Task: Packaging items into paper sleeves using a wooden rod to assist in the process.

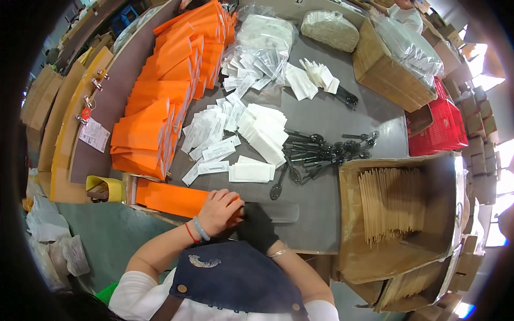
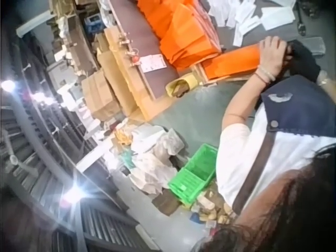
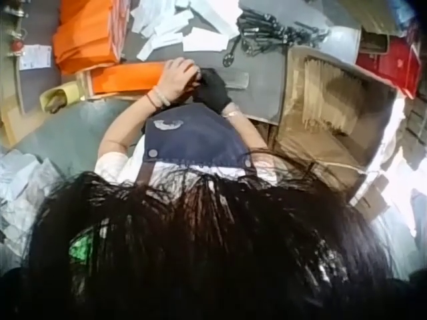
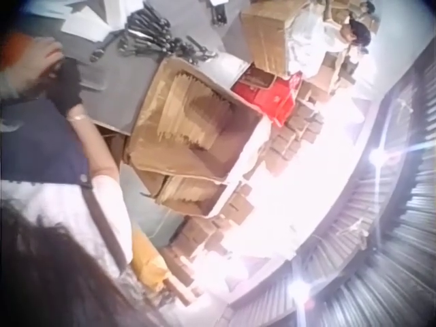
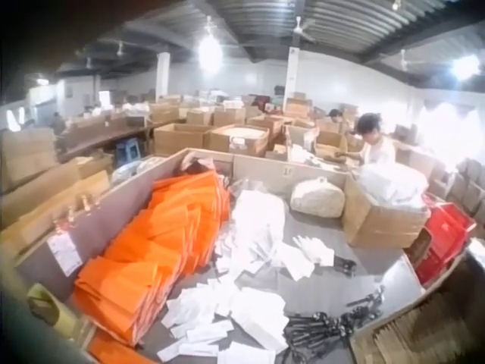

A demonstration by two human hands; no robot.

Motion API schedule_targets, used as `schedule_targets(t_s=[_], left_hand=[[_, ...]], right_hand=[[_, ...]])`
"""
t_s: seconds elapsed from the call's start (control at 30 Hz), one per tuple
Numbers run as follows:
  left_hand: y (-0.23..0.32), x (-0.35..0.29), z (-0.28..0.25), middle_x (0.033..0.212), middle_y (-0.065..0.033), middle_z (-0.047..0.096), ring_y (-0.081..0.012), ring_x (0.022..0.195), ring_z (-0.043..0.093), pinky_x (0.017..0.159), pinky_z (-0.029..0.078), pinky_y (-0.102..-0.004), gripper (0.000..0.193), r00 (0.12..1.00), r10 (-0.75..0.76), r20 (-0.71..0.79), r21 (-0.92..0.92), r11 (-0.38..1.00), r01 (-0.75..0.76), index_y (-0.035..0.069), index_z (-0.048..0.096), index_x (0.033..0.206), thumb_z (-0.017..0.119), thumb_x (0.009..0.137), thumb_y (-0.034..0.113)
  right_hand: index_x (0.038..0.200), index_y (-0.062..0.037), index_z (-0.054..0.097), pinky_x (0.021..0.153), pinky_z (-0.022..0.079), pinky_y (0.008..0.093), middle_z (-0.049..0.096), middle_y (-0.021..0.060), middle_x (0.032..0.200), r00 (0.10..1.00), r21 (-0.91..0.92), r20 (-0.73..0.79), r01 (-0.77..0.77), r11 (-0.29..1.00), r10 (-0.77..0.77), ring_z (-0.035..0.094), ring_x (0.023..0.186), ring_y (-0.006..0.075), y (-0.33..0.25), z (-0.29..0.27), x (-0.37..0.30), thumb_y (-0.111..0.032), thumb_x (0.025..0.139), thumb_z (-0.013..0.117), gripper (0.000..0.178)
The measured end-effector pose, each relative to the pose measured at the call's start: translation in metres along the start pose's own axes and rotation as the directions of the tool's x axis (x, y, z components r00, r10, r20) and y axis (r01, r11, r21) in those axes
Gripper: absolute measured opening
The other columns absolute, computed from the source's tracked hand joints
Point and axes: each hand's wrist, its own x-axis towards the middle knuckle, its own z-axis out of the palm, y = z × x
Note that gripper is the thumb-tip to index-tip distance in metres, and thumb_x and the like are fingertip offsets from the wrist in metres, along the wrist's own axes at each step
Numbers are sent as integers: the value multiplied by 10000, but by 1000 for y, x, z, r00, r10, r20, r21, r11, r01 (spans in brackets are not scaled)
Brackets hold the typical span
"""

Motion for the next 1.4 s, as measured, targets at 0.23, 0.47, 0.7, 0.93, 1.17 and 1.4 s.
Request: schedule_targets(t_s=[0.23,0.47,0.7,0.93,1.17,1.4], left_hand=[[0,6,-18,987,-94,507,-280,932,497,787,436,-382,217,977,108,186,139,981,-135,131,605,959,613,742,133],[-37,7,-119,864,-106,506,-288,816,522,711,459,-388,105,992,102,78,287,950,-120,62,559,772,601,698,124],[-126,-57,-158,1471,-294,253,-482,1290,367,1063,360,-506,1163,728,-652,-212,350,644,680,176,232,1493,889,535,231],[-184,-23,-117,1551,-277,39,-618,1280,292,1092,322,-550,1363,541,-821,-184,114,528,841,305,-33,1522,911,538,315],[-256,90,-131,1550,-281,40,-629,1267,306,1075,354,-546,1406,576,-754,-314,21,601,799,318,-61,1517,928,519,291],[-246,135,-147,1523,-230,171,-523,1260,390,1029,408,-527,1331,566,-740,-363,88,577,812,295,-8,1525,910,561,312]], right_hand=[[1058,-104,611,810,413,408,610,87,996,967,-618,60,230,752,-247,582,946,259,-23,-39,12,-359,543,822,612],[851,-127,651,673,459,455,623,72,813,991,-563,-37,83,822,-126,618,803,311,-16,-84,2,-405,570,780,416],[909,-89,624,704,452,443,607,106,855,982,-665,-165,-43,745,-90,595,825,311,11,-74,-21,-380,589,786,462],[1042,-86,576,820,398,457,580,118,945,984,-661,-174,-98,744,-25,546,927,334,32,-64,-26,-434,548,830,655],[999,-74,604,752,454,526,616,160,932,951,-704,-253,-57,708,-176,579,887,378,21,-60,-26,-416,612,796,551],[1010,-70,611,752,461,505,623,143,883,950,-648,-234,5,762,-205,586,871,363,38,-60,-36,-391,633,776,521]])
